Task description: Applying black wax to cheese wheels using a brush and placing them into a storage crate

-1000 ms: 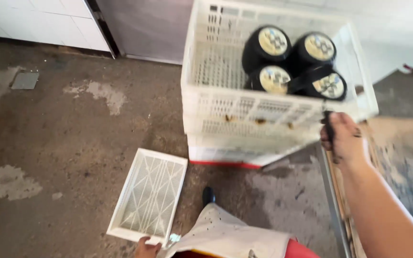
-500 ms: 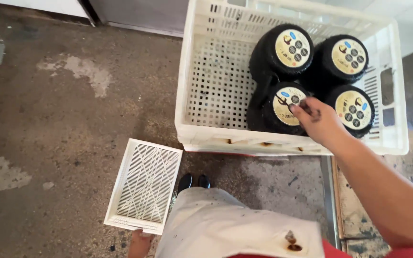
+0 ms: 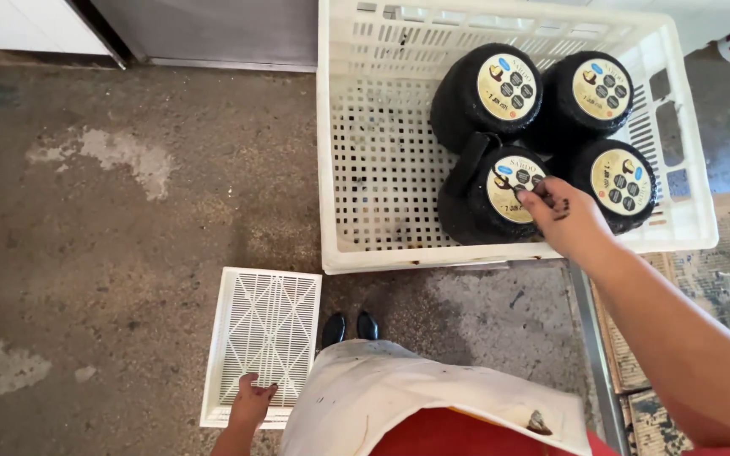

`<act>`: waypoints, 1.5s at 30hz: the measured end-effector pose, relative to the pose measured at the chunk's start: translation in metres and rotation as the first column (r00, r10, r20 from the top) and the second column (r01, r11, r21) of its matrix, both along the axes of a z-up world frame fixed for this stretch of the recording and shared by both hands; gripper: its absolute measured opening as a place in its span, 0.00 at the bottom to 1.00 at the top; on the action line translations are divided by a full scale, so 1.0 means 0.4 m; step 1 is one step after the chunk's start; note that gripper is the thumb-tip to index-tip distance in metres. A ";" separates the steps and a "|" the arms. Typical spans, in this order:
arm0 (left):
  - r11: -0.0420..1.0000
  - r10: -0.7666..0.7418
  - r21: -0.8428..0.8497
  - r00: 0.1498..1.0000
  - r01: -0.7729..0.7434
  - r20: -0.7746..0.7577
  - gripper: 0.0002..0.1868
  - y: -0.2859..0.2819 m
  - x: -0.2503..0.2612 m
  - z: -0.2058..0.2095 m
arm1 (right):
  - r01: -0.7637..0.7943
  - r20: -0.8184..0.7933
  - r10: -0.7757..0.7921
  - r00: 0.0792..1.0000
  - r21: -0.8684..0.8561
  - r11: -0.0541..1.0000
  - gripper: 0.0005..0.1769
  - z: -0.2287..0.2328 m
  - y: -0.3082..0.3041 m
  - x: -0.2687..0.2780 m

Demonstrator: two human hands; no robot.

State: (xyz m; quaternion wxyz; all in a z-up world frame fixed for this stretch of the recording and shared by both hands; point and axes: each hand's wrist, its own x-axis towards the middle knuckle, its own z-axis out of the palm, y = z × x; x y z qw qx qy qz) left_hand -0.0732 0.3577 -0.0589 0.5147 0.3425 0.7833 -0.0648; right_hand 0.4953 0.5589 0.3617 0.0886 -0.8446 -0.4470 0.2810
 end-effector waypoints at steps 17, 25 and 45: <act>0.999 -0.040 -0.031 0.999 0.040 0.005 0.34 0.115 -0.083 0.012 | 0.202 -0.140 -0.171 0.975 0.244 0.949 0.20 -0.014 -0.104 0.052; 0.999 -0.051 -0.016 0.998 0.052 0.032 0.33 0.145 -0.083 0.019 | 0.174 -0.161 -0.128 0.979 0.315 0.933 0.18 0.009 -0.103 -0.002; 0.993 -0.114 0.031 0.994 0.113 0.005 0.32 0.128 -0.143 -0.029 | 0.156 -0.019 -0.158 0.987 0.299 0.941 0.18 0.001 -0.103 -0.054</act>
